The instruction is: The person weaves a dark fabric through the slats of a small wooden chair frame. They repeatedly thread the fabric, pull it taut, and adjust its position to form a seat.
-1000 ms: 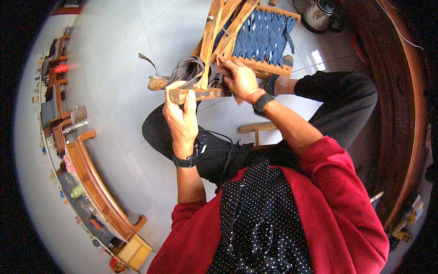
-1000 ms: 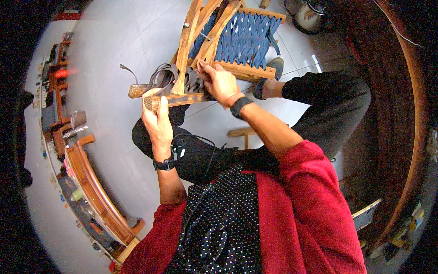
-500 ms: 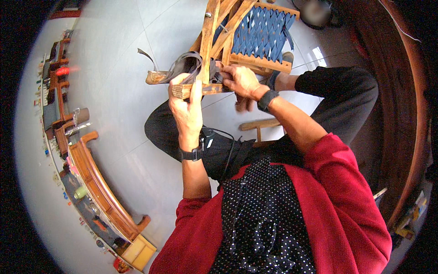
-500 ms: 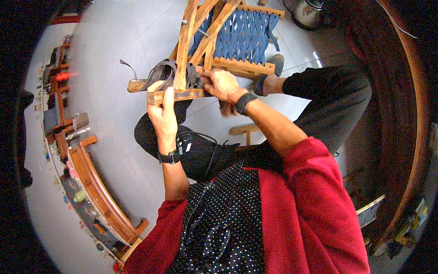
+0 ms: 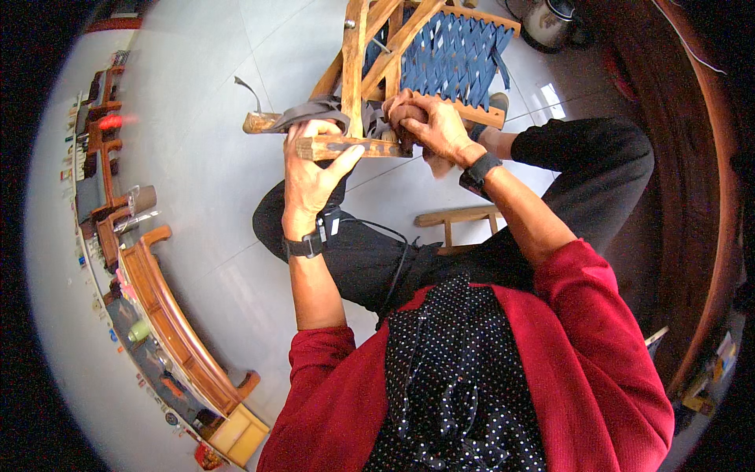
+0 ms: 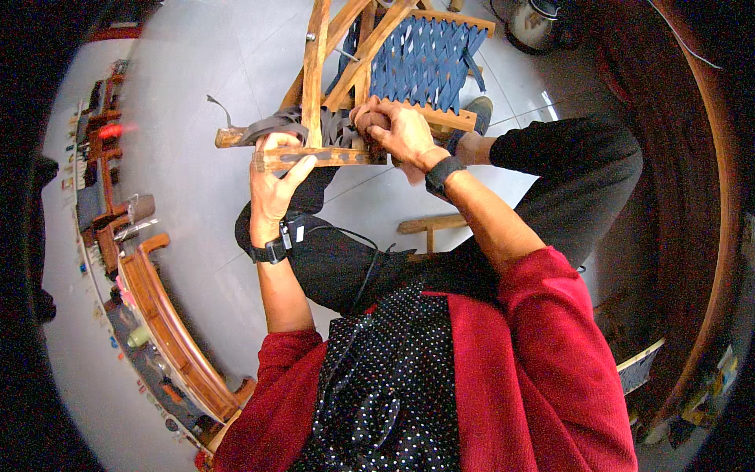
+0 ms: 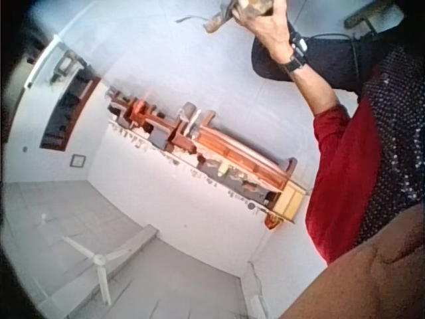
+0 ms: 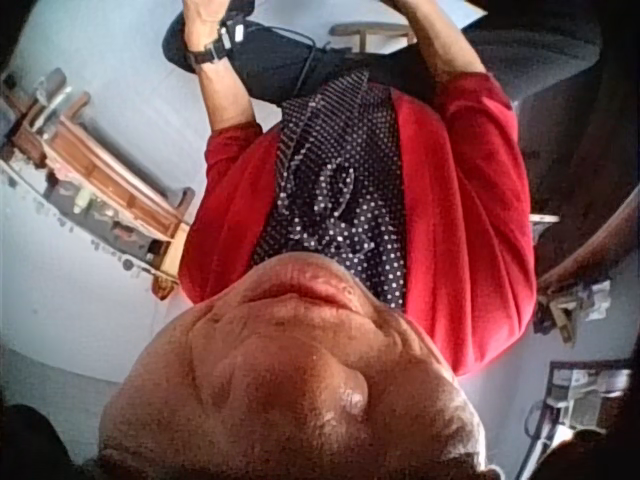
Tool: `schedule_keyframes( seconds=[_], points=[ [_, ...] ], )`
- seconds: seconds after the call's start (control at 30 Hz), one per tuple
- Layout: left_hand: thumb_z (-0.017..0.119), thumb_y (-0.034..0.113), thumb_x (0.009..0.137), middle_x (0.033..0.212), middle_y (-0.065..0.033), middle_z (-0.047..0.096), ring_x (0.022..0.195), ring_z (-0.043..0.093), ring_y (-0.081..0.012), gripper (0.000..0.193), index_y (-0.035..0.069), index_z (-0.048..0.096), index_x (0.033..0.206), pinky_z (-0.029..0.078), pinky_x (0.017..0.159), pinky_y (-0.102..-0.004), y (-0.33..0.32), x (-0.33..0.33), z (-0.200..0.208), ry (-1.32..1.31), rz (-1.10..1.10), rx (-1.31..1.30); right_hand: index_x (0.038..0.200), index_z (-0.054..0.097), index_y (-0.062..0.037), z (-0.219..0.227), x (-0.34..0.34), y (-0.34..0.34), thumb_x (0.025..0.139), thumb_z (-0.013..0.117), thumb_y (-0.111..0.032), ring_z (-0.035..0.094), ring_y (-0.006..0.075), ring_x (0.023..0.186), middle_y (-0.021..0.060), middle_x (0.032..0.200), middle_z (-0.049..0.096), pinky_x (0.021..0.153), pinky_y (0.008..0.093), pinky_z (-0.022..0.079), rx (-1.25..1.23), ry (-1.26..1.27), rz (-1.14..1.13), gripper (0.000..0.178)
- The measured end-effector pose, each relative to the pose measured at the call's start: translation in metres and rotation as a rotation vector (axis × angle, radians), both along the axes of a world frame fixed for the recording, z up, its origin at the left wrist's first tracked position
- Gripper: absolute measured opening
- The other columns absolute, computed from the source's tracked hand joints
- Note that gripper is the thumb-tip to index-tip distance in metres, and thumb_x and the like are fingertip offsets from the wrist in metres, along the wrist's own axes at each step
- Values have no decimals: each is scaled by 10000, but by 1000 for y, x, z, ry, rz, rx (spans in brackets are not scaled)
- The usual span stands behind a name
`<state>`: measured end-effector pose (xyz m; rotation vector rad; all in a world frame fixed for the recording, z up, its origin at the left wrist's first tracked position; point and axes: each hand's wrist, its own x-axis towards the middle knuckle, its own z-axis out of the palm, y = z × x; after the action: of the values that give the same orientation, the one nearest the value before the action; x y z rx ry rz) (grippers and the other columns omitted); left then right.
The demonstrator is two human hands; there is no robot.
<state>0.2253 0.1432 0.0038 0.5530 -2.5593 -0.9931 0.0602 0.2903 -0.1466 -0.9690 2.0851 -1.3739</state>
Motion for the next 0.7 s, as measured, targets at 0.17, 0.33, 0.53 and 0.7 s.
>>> schedule_keyframes(
  seconds=[0.17,0.33,0.53,0.7],
  points=[
    [833,178,751,847,-100,605,865,555,-310,300,36,577,816,431,810,-457,-4,-2,-15,-11,97,102,1094,667,11,11,-30,-23,841,676,-272,660,410,973,249,1043,668,880,437,529,14,122,-17,380],
    [772,145,791,901,-98,559,870,542,-256,270,26,549,889,450,787,-396,-2,-4,-11,-19,-7,-152,1109,672,-84,10,-61,-65,799,743,-288,680,394,999,204,1032,718,884,457,544,33,10,-299,378],
    [766,134,758,857,-83,566,871,545,-319,254,59,547,864,402,850,-462,7,-11,-9,7,-24,-280,991,721,-126,6,-23,-69,751,718,-139,696,374,916,164,938,730,816,472,559,89,65,-127,240],
    [768,140,770,877,-87,569,882,539,-323,259,62,545,875,401,855,-460,11,-10,-10,12,-7,-276,988,679,-92,26,17,-33,740,717,-86,676,360,880,129,920,700,774,454,553,47,158,67,252]
  ],
)
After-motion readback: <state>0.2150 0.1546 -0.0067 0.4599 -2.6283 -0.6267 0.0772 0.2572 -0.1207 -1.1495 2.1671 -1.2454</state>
